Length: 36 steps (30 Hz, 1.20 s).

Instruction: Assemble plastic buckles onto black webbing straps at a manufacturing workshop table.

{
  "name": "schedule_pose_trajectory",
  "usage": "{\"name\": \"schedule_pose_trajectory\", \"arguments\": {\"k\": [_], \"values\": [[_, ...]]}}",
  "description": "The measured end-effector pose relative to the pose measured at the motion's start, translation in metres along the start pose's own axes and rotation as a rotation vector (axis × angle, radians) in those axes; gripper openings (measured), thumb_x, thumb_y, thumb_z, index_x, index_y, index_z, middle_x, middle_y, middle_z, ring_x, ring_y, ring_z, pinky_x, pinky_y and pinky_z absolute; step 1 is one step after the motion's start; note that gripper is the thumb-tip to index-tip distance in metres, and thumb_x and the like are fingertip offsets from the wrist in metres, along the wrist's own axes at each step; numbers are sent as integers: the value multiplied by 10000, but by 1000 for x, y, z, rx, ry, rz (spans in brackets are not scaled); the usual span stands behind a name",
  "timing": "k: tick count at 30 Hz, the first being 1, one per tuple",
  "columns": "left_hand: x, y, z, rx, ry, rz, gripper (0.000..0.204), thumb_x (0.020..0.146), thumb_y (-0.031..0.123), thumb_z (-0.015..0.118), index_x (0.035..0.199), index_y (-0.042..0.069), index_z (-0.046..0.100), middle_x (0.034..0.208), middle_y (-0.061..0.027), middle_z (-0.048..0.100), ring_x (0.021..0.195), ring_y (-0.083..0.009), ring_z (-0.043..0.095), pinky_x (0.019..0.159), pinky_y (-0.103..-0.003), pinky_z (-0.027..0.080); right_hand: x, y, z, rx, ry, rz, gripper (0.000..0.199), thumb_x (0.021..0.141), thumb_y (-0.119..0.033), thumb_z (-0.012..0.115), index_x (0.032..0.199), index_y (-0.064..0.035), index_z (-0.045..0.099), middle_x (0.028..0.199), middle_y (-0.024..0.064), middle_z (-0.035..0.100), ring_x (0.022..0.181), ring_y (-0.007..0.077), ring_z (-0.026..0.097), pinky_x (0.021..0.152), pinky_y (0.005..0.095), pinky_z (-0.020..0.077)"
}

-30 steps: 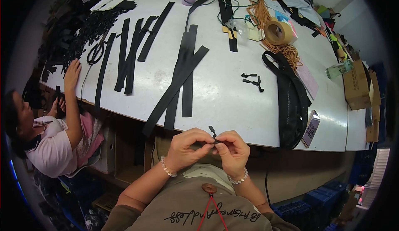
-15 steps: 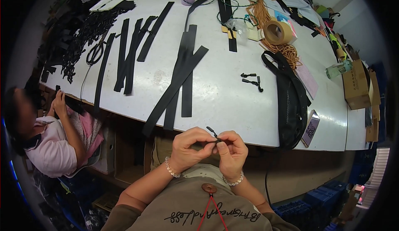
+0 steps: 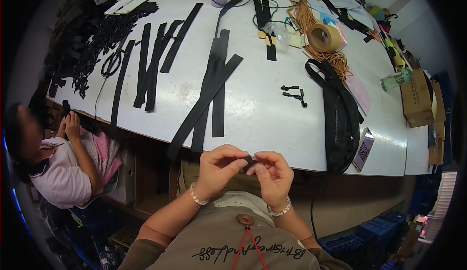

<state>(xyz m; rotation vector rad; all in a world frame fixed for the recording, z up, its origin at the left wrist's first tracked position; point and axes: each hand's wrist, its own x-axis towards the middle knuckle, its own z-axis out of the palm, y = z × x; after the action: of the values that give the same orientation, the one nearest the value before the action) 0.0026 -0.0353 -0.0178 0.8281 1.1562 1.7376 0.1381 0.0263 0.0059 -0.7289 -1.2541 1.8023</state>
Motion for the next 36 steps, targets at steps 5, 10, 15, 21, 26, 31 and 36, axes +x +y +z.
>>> {"name": "schedule_pose_trajectory", "arguments": {"k": [5,10,15,21,26,31,36], "values": [[0,-6,-3,-183,54,-267,151,846,10,634,995,-17,637,881,-55,638,719,-93,587,611,-203,488,8,4,-4,-77,-56,3,69,852,65,580,919,52,591,910,76,564,674,83,544,592,205,468],[2,-4,1,-359,118,-401,156,856,48,636,1001,-11,634,854,-54,643,656,-84,563,584,-206,488,13,4,-8,-126,-56,27,29,851,58,591,877,48,586,858,57,564,593,61,517,495,183,422],[2,-6,1,-337,124,-410,122,854,48,638,967,-1,637,833,-51,642,652,-79,565,549,-196,476,13,1,-6,-67,-30,124,41,857,56,582,826,31,572,805,24,545,578,24,480,472,163,381],[5,-7,-4,-312,95,-427,65,835,42,653,881,5,627,803,-44,635,572,-61,540,471,-183,443,14,1,-2,-146,-18,77,135,811,102,563,752,-11,517,772,-20,496,598,-16,416,486,148,325],[8,-3,-10,-262,39,-463,41,816,23,658,843,9,630,764,-36,629,556,-54,533,468,-179,435,17,5,-8,-172,-87,74,145,767,117,567,729,-11,511,765,-22,482,582,-15,387,480,155,304],[9,6,-10,-225,-3,-512,54,800,19,675,820,0,630,746,-38,627,552,-50,534,471,-171,432,17,7,-8,-171,-115,69,156,747,118,569,701,-18,506,767,-18,480,573,-11,373,478,162,295],[10,7,-10,-213,-29,-514,53,797,6,670,803,2,617,731,-45,625,523,-54,536,453,-168,434,16,5,-11,-219,-191,55,128,744,119,548,731,-3,510,788,15,477,648,39,413,542,170,341]]}}
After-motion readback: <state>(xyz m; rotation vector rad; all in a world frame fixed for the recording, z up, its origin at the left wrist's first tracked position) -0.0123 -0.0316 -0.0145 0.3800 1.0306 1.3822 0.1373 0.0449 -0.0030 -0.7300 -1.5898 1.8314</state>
